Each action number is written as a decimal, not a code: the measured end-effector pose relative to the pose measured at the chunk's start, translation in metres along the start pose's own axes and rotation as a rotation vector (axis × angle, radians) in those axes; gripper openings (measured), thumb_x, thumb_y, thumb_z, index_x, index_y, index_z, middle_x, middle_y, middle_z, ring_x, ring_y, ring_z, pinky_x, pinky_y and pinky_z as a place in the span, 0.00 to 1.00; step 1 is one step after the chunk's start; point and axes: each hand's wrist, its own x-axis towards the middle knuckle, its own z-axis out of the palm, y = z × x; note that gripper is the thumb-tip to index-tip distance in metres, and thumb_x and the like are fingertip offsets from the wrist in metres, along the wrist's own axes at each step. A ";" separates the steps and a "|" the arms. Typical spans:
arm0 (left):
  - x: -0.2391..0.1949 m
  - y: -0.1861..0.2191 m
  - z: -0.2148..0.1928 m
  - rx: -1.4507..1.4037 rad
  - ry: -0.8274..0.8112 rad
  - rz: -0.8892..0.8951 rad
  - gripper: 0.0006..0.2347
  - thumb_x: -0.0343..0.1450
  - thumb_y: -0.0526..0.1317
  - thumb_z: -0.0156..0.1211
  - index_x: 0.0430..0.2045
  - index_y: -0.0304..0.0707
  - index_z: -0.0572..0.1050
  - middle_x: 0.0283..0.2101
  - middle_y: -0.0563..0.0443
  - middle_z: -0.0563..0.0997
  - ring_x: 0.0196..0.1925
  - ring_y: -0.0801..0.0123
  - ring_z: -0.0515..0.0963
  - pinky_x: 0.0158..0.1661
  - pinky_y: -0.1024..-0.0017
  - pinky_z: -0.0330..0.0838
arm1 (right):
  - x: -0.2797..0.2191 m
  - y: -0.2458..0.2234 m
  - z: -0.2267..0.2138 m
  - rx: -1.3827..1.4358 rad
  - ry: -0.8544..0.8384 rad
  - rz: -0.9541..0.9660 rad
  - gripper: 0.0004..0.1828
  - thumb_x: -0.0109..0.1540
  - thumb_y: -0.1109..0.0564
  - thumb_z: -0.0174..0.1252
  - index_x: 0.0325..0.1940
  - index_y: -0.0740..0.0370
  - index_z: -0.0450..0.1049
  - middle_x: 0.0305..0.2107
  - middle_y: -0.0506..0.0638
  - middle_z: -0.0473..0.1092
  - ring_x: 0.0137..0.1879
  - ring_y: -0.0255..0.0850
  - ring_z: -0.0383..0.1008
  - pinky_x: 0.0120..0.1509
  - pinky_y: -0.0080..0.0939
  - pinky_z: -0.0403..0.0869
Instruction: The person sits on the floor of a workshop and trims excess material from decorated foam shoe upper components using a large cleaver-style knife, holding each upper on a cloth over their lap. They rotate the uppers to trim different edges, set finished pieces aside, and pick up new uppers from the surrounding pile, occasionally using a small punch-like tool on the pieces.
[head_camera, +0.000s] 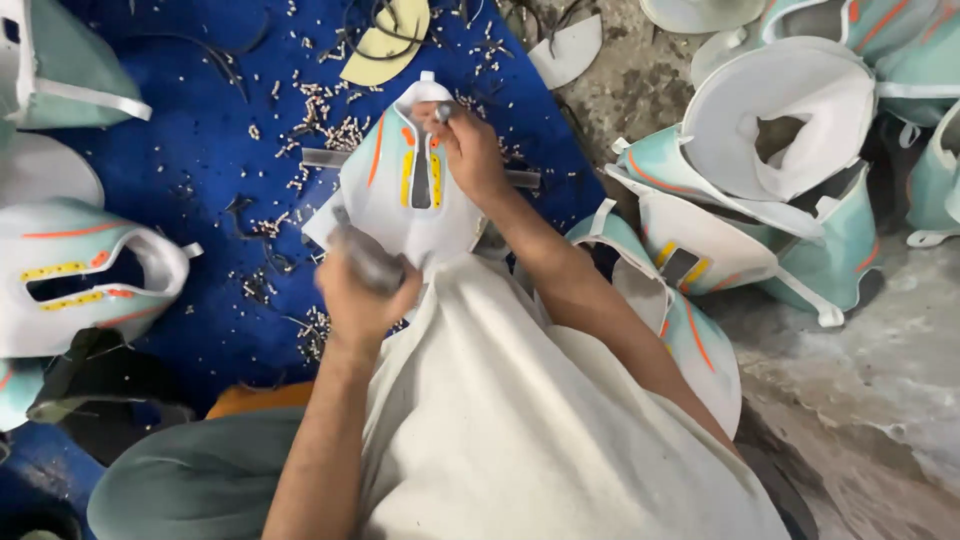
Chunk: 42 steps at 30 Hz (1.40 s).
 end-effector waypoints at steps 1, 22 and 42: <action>-0.006 -0.005 0.000 0.003 0.005 -0.001 0.21 0.58 0.40 0.73 0.41 0.33 0.70 0.27 0.42 0.77 0.28 0.54 0.78 0.33 0.63 0.74 | 0.000 0.013 0.002 0.004 -0.002 -0.004 0.11 0.71 0.60 0.50 0.50 0.70 0.74 0.47 0.60 0.78 0.53 0.51 0.81 0.55 0.44 0.79; -0.089 0.056 -0.130 -0.282 0.109 -0.176 0.21 0.60 0.42 0.75 0.39 0.32 0.70 0.32 0.47 0.79 0.31 0.69 0.80 0.41 0.70 0.74 | -0.025 -0.045 0.031 0.545 -0.440 0.351 0.03 0.70 0.64 0.52 0.44 0.69 0.69 0.50 0.60 0.77 0.56 0.45 0.82 0.61 0.42 0.81; -0.059 -0.029 -0.028 -0.178 0.112 -0.067 0.19 0.62 0.42 0.72 0.41 0.30 0.74 0.34 0.47 0.81 0.34 0.62 0.82 0.40 0.66 0.77 | -0.032 -0.031 0.029 0.003 -0.360 -0.086 0.10 0.69 0.64 0.55 0.53 0.69 0.76 0.46 0.57 0.79 0.46 0.45 0.79 0.51 0.44 0.78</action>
